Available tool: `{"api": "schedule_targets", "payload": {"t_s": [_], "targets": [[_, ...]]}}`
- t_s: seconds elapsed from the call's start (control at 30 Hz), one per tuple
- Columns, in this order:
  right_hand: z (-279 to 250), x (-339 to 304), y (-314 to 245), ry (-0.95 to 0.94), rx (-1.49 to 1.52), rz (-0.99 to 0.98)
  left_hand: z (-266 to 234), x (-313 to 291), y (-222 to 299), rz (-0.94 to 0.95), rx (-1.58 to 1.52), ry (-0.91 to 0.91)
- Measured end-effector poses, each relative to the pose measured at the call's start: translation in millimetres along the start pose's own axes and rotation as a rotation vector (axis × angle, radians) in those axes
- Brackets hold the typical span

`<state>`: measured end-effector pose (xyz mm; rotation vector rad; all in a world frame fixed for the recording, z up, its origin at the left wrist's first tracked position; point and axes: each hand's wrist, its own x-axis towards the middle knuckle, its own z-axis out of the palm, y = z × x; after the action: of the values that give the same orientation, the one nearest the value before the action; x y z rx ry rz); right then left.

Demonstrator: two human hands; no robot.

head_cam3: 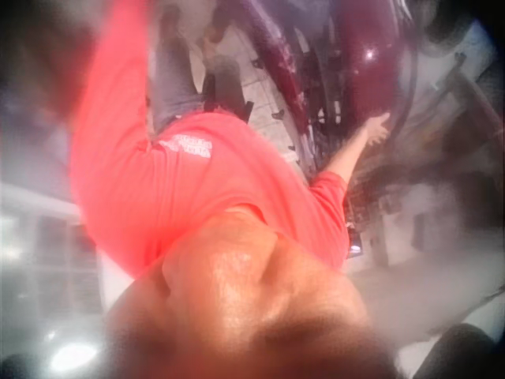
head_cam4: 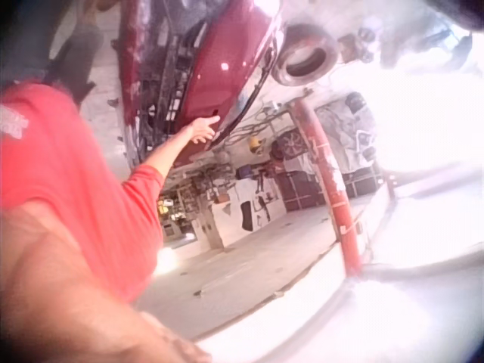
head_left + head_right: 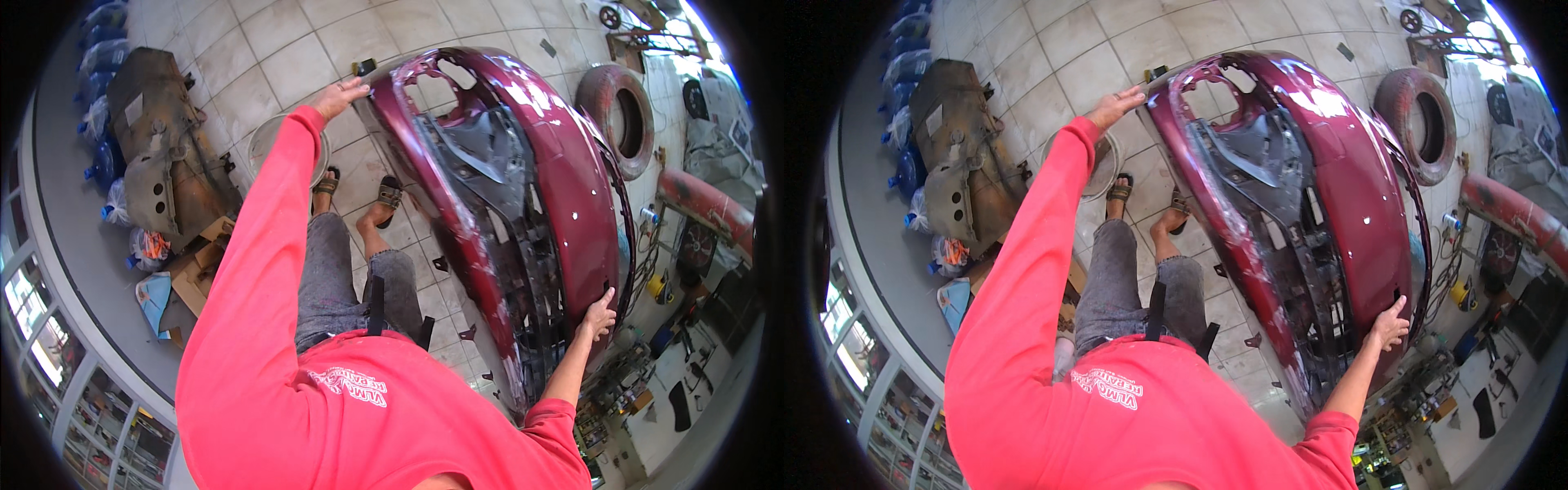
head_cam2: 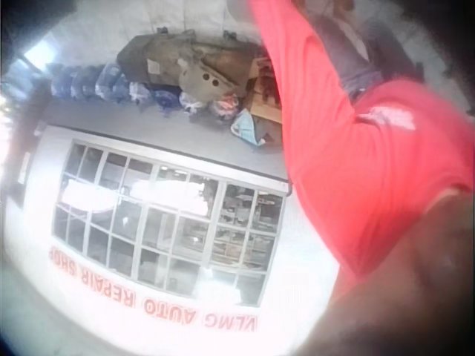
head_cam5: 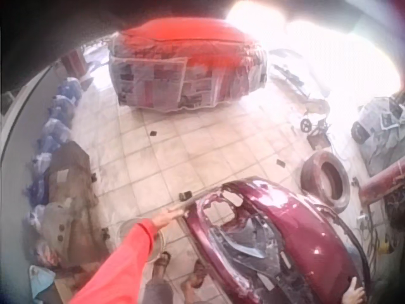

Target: The person cleans a maroon car bumper using a sponge and water. They repeatedly dip the sponge into a bucket and wipe the bumper surface, covering multiple areas.

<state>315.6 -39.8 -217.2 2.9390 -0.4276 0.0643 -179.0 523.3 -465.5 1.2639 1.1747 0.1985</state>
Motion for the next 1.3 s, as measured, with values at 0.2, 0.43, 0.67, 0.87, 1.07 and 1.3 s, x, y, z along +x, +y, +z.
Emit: {"api": "schedule_targets", "payload": {"t_s": [0.2,0.43,0.67,0.87,1.07,1.3], "targets": [[-10.2,-38.7,-4.9,-0.213,0.622,-0.269,-77.3,-91.6,-174.8,-0.259,-0.342,0.074],[-37.3,-402.3,-182.5,-0.376,0.196,-1.606,-85.7,-60.3,-382.0,-0.572,-0.468,0.359],[-34.8,-443.8,-231.7,-0.309,-0.147,-1.413,-52.9,68.7,-596.7,-0.668,-0.176,0.14],[-34.5,-471.1,-259.4,-0.266,-0.36,-1.427,-40.4,78.6,-622.8,-0.693,-0.38,0.226],[-8.2,-461.9,-330.1,-0.408,-0.373,-1.745,-59.9,-22.2,-471.7,-0.508,-1.096,0.047],[77.7,-456.6,-414.4,-0.423,-0.236,-1.855,3.1,-138.1,-58.0,0.107,-0.527,0.048]]}}
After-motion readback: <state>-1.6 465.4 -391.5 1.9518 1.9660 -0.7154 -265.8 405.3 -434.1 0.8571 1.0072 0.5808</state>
